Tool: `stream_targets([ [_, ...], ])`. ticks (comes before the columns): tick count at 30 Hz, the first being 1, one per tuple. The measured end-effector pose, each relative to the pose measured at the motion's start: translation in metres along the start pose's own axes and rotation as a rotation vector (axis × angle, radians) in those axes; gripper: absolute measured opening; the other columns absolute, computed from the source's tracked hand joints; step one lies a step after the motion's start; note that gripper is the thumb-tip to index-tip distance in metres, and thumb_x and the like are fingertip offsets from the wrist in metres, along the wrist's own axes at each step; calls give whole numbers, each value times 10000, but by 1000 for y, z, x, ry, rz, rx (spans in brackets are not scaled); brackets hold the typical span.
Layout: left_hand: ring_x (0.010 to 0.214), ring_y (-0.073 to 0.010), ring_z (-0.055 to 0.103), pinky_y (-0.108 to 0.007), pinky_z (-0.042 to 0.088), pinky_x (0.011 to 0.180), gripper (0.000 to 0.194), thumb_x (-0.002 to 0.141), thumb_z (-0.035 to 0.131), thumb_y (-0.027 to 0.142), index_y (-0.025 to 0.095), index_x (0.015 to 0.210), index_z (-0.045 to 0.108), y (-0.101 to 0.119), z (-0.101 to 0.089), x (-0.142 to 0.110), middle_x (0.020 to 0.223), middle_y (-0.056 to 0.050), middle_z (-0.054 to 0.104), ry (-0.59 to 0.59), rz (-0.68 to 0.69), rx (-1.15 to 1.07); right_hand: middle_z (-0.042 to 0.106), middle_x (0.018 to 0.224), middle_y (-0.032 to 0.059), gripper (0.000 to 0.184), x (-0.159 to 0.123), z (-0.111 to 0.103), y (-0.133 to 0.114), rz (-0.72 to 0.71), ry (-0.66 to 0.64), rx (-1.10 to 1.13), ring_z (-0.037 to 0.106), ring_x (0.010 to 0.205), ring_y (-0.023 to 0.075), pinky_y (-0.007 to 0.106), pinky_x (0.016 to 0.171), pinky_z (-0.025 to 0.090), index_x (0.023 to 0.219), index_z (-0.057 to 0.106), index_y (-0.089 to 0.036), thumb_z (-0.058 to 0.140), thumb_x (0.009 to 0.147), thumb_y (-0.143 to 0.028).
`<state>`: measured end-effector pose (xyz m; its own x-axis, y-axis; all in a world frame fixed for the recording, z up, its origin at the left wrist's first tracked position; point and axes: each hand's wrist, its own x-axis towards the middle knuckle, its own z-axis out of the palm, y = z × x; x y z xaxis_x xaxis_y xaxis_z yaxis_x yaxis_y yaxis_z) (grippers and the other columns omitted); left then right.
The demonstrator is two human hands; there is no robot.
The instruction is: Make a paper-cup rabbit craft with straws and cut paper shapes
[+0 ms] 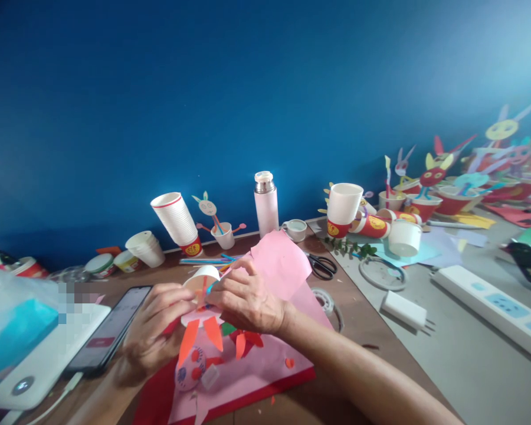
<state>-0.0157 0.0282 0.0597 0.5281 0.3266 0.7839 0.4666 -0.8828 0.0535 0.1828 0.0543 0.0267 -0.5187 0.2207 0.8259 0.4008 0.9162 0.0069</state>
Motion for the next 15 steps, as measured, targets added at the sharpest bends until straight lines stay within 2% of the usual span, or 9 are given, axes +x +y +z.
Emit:
stream_targets([
  [7,844,-227,558,-377,478,704,309,759,545,235,171,1059,516,-2,4,-1,882,-98,622,0,-46,13,630,831,4,208,1,-1,0,6,2,-4,550,782,108,357,868,323,965,495,-202,385,813,-113],
  [15,874,-225,533,-388,452,747,284,734,576,177,185,1017,559,-7,7,-6,907,-88,639,-47,-71,10,617,799,33,202,1,2,-1,81,58,121,546,765,140,357,785,345,951,498,-188,363,814,-128],
])
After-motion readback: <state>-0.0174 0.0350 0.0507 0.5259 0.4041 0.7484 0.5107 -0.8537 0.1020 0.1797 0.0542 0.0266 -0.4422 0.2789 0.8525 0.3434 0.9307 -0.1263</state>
